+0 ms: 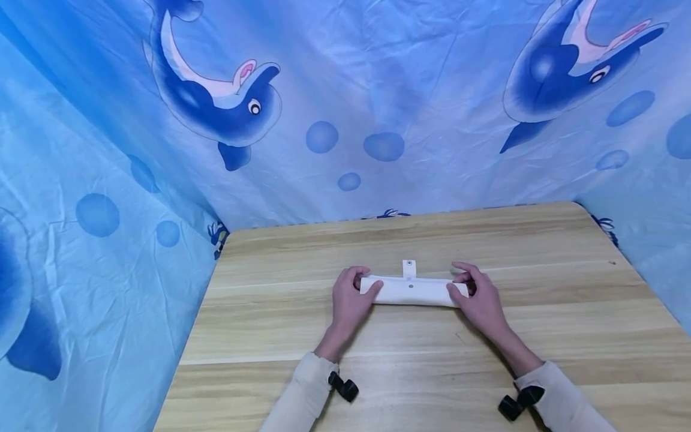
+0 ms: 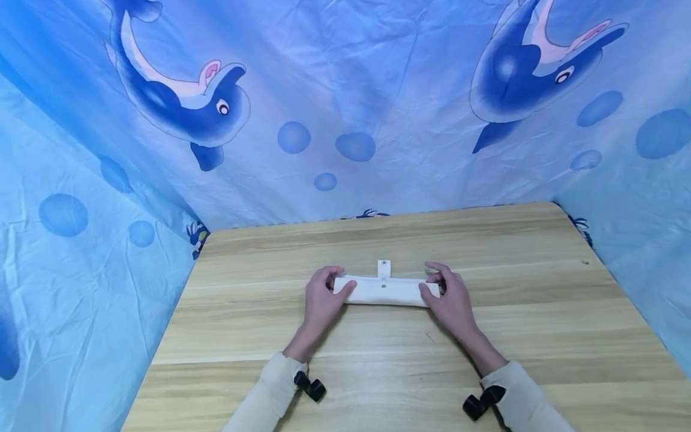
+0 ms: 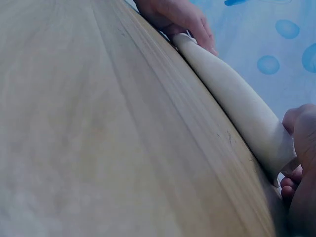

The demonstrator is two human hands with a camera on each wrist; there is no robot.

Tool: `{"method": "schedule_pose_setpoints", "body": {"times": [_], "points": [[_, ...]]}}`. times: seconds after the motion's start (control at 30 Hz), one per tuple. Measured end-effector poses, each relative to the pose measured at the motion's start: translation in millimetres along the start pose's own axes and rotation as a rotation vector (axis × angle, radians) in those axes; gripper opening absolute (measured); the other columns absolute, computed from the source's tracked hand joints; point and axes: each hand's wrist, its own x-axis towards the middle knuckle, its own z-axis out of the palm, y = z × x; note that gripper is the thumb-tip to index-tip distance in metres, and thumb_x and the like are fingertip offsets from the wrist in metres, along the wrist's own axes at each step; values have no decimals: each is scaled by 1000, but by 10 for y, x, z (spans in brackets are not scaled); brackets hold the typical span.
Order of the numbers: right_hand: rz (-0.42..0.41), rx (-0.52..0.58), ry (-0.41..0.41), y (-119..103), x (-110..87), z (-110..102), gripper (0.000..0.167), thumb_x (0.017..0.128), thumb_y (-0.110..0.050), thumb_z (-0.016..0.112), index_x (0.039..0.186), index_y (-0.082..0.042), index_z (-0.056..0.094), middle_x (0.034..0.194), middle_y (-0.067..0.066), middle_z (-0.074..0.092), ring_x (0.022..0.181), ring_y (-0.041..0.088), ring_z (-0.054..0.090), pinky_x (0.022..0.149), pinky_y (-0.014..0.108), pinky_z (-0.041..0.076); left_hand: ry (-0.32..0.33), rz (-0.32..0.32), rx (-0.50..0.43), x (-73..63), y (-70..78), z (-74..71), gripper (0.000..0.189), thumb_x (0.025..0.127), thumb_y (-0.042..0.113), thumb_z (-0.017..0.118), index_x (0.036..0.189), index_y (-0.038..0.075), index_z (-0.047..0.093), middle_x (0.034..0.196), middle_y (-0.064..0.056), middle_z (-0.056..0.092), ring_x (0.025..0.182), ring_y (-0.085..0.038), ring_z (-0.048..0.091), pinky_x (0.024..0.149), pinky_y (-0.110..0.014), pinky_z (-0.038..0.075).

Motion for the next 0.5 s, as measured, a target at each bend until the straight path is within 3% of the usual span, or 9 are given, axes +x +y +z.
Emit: {"method": "schedule_pose_setpoints", "body": {"times": [0.07, 0.13, 0.2, 0.3, 0.37, 0.5], "points": [[-10, 6, 16, 6, -1, 13, 46, 98, -5, 81, 142, -3, 69, 101, 10, 72, 83, 15, 50, 72, 20, 39, 5, 47, 36, -4, -7, 9, 38, 89, 26, 93, 121, 11, 79, 110, -2, 70, 99, -16, 59, 88, -33, 51], [-19, 20, 23, 11, -2, 19, 46, 97, -4, 81, 141, -3, 69, 100, 10, 73, 82, 14, 51, 72, 20, 39, -15, 152, 86, -3, -18, 14, 35, 90, 24, 91, 121, 13, 79, 120, -2, 73, 113, -20, 61, 101, -40, 51], [-22, 34, 24, 16, -2, 21, 45, 97, -4, 82, 140, -3, 70, 100, 10, 73, 82, 13, 51, 71, 19, 39, -68, 285, 140, 1, -25, 13, 34, 92, 24, 88, 124, 15, 80, 130, -2, 75, 127, -24, 60, 112, -48, 46], [-19, 53, 27, 27, -1, 19, 45, 97, -4, 82, 140, -4, 70, 100, 10, 73, 81, 12, 51, 70, 18, 39, -194, 454, 205, -2, -32, 12, 36, 96, 29, 84, 130, 17, 80, 138, -2, 76, 137, -28, 60, 118, -57, 40], [-23, 49, 26, 36, 1, 18, 45, 97, -4, 82, 140, -4, 71, 99, 10, 74, 81, 12, 50, 70, 18, 39, -266, 489, 231, -11, -32, 12, 39, 98, 35, 83, 133, 19, 80, 141, -1, 75, 139, -28, 59, 120, -58, 37], [-20, 59, 26, 50, 9, 8, 44, 97, -3, 83, 139, -4, 71, 99, 11, 74, 79, 9, 51, 69, 18, 39, -321, 460, 244, -17, -31, 27, 43, 98, 39, 84, 136, 20, 79, 142, 1, 75, 137, -25, 59, 120, -55, 38]]}}
